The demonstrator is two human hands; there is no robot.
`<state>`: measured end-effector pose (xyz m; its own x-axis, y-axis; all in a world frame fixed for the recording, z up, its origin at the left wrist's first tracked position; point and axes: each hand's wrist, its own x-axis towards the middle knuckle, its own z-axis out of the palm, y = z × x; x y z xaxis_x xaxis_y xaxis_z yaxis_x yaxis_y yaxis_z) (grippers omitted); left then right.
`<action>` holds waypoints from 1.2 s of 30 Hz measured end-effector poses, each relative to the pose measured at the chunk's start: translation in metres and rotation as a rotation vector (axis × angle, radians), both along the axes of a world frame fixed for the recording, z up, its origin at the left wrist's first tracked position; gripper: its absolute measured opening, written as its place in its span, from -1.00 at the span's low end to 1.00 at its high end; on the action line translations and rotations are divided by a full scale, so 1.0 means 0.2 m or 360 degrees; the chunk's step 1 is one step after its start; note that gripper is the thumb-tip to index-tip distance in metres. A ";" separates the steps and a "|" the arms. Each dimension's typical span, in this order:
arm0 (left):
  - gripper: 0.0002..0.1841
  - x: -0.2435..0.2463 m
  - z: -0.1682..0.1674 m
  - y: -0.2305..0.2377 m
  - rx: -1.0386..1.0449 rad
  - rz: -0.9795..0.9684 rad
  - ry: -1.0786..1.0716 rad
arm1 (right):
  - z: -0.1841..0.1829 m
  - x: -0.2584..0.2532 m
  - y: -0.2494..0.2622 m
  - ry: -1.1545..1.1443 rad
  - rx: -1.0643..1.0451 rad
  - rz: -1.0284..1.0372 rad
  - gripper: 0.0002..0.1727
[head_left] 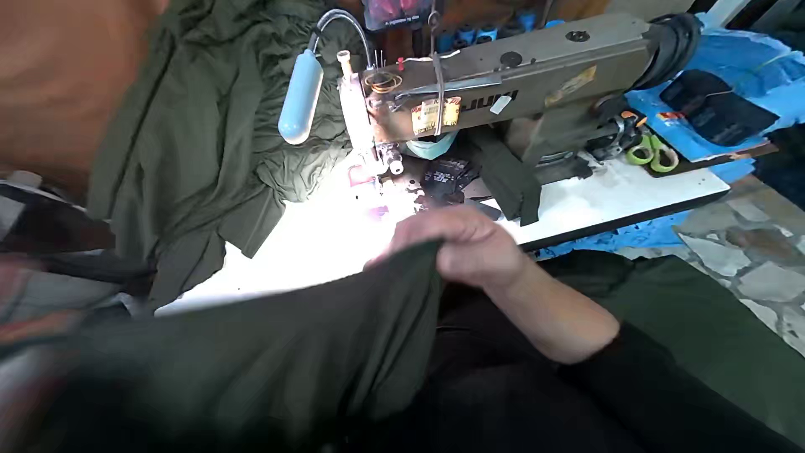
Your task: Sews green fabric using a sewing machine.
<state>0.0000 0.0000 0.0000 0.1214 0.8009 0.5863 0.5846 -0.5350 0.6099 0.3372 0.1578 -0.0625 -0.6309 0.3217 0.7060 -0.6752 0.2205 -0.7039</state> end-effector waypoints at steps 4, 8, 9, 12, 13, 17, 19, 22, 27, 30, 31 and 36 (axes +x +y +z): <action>-0.75 0.29 -0.30 0.58 -0.0799 0.0726 0.0190 | -0.34 0.13 0.28 -0.1144 -0.0145 -0.1022 -0.85; -0.54 0.30 -0.64 1.05 -0.1003 0.0601 0.0702 | -0.53 0.16 0.33 -0.1684 -0.0020 -0.1475 -0.74; -0.48 0.32 -0.67 1.10 -0.1034 0.0635 0.0830 | -0.53 0.17 0.32 -0.1707 -0.0029 -0.1545 -0.73; -0.40 0.39 -0.64 1.14 -0.1162 0.0740 0.0834 | -0.55 0.17 0.28 -0.1674 -0.0001 -0.1746 -0.76; -0.41 0.40 -0.61 1.14 -0.1192 0.0718 0.0722 | -0.54 0.17 0.28 -0.1670 -0.0003 -0.1776 -0.77; -0.86 0.38 -0.60 1.07 -0.1083 0.0614 -0.0303 | -0.54 0.18 0.29 -0.1644 -0.0019 -0.1779 -0.79; -0.91 0.38 -0.58 1.01 -0.1065 0.0412 -0.0887 | -0.53 0.19 0.32 -0.1659 0.0010 -0.1718 -0.79; -0.82 0.42 -0.47 0.91 -0.0938 0.0129 -0.0894 | -0.46 0.19 0.35 -0.1661 0.0167 -0.1636 -0.78; -0.81 0.43 -0.39 0.84 -0.0414 0.0248 -0.0109 | -0.32 0.26 0.39 -0.1691 0.0436 -0.1662 -0.79; -0.88 0.53 -0.31 0.71 -0.0566 -0.0333 -0.0125 | -0.22 0.26 0.31 -0.1603 0.0392 -0.1241 -0.55; -0.80 0.58 -0.30 0.67 -0.0683 -0.0785 -0.0197 | -0.20 0.22 0.26 -0.1438 0.0500 -0.1043 -0.48; -0.45 0.63 -0.34 0.67 -0.1316 -0.1552 -0.0408 | 0.00 0.21 0.12 -0.0753 0.1057 -0.0680 -0.83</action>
